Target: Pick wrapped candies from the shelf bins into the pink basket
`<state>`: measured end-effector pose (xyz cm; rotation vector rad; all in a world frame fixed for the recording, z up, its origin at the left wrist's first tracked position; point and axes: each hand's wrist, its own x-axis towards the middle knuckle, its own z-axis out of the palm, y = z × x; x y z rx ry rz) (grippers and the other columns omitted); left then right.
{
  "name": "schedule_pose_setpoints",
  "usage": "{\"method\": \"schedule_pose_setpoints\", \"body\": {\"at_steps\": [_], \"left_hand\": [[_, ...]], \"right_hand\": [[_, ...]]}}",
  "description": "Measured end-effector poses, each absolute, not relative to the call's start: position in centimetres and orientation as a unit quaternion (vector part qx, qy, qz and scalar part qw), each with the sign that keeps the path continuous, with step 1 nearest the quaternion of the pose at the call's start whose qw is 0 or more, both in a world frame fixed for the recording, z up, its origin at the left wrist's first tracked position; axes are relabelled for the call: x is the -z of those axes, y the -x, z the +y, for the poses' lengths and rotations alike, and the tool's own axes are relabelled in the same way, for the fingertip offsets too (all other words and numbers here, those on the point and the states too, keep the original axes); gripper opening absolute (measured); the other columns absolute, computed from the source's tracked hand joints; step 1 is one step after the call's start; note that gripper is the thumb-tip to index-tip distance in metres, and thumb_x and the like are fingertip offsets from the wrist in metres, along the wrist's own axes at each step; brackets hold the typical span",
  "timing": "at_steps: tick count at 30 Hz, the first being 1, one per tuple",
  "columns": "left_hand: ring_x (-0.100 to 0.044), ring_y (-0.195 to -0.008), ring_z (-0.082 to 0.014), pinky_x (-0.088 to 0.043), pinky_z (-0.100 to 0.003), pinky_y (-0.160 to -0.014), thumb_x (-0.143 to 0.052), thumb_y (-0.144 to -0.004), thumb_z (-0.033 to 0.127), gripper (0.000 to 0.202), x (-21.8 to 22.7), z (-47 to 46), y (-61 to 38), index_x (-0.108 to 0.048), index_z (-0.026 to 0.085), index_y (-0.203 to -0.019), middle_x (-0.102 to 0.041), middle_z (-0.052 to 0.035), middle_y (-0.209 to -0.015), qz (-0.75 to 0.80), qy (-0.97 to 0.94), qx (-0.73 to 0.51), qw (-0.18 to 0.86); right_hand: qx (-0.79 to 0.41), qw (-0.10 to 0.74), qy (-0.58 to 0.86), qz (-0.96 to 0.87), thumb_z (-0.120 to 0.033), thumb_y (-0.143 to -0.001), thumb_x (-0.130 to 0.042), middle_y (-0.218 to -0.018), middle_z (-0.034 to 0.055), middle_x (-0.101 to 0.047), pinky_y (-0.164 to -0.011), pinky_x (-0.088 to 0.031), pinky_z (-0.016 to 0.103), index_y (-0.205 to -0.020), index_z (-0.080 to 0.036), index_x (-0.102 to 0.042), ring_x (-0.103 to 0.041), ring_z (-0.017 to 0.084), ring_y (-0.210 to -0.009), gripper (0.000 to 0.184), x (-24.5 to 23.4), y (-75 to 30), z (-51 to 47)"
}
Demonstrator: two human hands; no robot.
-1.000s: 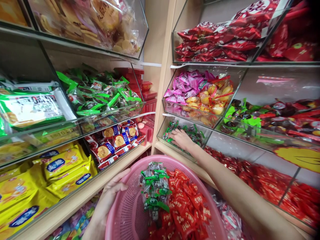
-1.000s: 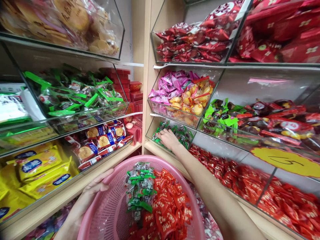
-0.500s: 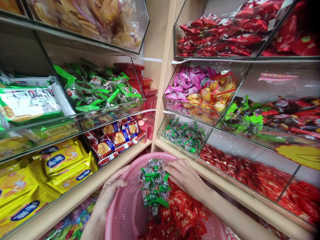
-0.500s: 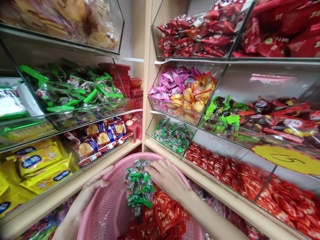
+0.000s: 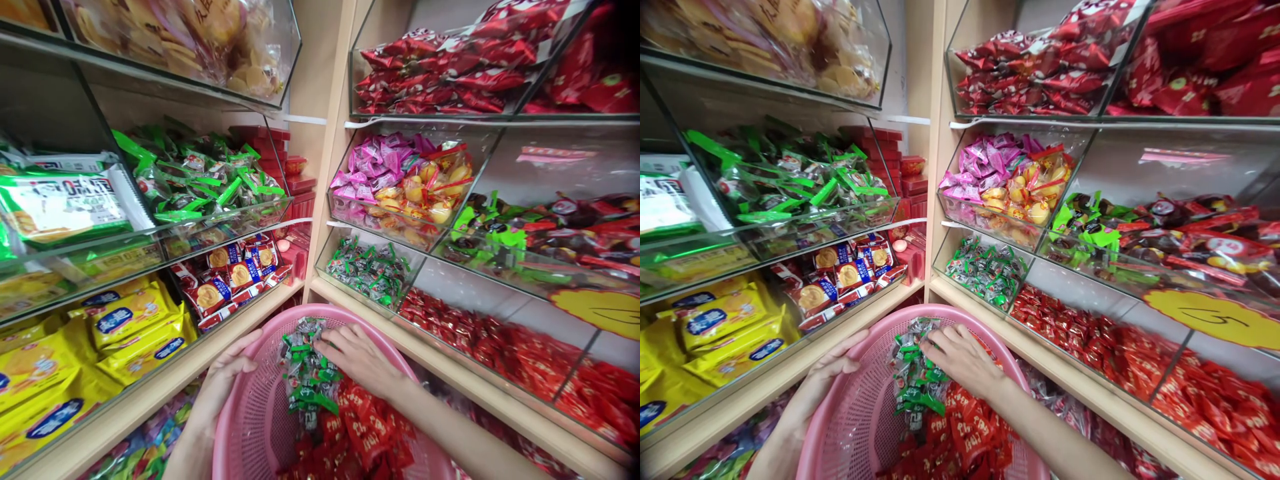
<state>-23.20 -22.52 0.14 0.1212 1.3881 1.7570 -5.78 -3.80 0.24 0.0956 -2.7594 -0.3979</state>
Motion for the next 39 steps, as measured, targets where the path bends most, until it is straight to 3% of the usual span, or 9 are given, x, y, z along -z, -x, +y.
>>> {"method": "schedule_pose_setpoints", "body": {"at_steps": [11,17,23,29,34,39], "left_hand": [[-0.062,-0.083,-0.0199,-0.045,-0.03,-0.079,-0.059,-0.057,0.007,0.068,0.0,-22.4,23.4,-0.051,0.023,-0.123,-0.065,-0.0022,-0.102,0.561,-0.04,-0.7,0.439],[-0.06,-0.092,-0.0172,-0.042,-0.025,-0.083,-0.06,-0.058,0.008,0.07,0.3,-22.5,23.7,-0.049,0.025,-0.124,-0.065,-0.0003,-0.101,0.569,-0.057,-0.7,0.427],[-0.062,-0.082,-0.0187,-0.045,-0.027,-0.077,-0.06,-0.056,0.008,0.07,-0.1,-22.5,23.3,-0.05,0.022,-0.124,-0.067,-0.0018,-0.095,0.547,-0.036,-0.709,0.444],[-0.062,-0.08,-0.017,-0.044,-0.026,-0.078,-0.06,-0.056,0.006,0.076,-0.3,-22.4,23.1,-0.044,0.025,-0.128,-0.067,0.0001,-0.094,0.554,-0.032,-0.709,0.436],[-0.063,-0.078,-0.0198,-0.046,-0.029,-0.073,-0.06,-0.056,0.007,0.081,-0.1,-22.5,23.1,-0.037,0.023,-0.132,-0.067,-0.0022,-0.095,0.546,-0.02,-0.712,0.441],[-0.063,-0.077,-0.019,-0.045,-0.028,-0.073,-0.059,-0.057,0.007,0.08,0.1,-22.4,23.3,-0.036,0.022,-0.133,-0.068,-0.0021,-0.091,0.546,-0.039,-0.711,0.441]], "right_hand": [[0.173,0.167,-0.044,-0.97,-0.011,-0.089,-0.034,-0.104,0.0053,-0.053,-0.075,-0.037,0.032,-0.118,-0.018,-0.045,-0.044,0.017,-0.089,0.032,0.3,6.1,-3.8],[0.162,0.162,-0.034,-0.973,-0.01,-0.089,-0.034,-0.099,0.0048,-0.054,-0.076,-0.037,0.033,-0.123,-0.018,-0.042,-0.044,0.017,-0.088,0.036,0.4,5.8,-4.4],[0.155,0.18,-0.028,-0.971,-0.009,-0.088,-0.036,-0.101,0.0053,-0.054,-0.074,-0.036,0.032,-0.124,-0.018,-0.041,-0.044,0.017,-0.088,0.038,-0.6,5.6,-3.4],[0.133,0.264,0.163,-0.941,-0.019,-0.089,-0.036,-0.097,0.0083,-0.056,-0.072,-0.032,0.032,-0.111,-0.018,-0.052,-0.045,0.02,-0.087,0.027,-4.0,8.6,2.5],[0.126,0.173,0.384,-0.898,-0.037,-0.083,-0.047,-0.097,0.0114,-0.058,-0.074,-0.033,0.034,-0.092,-0.016,-0.061,-0.047,0.026,-0.095,0.027,-4.6,12.3,7.0],[0.11,0.127,0.436,-0.884,-0.041,-0.078,-0.052,-0.092,0.0153,-0.063,-0.075,-0.034,0.036,-0.086,-0.012,-0.065,-0.052,0.028,-0.094,0.032,-3.7,14.6,8.8]]}}
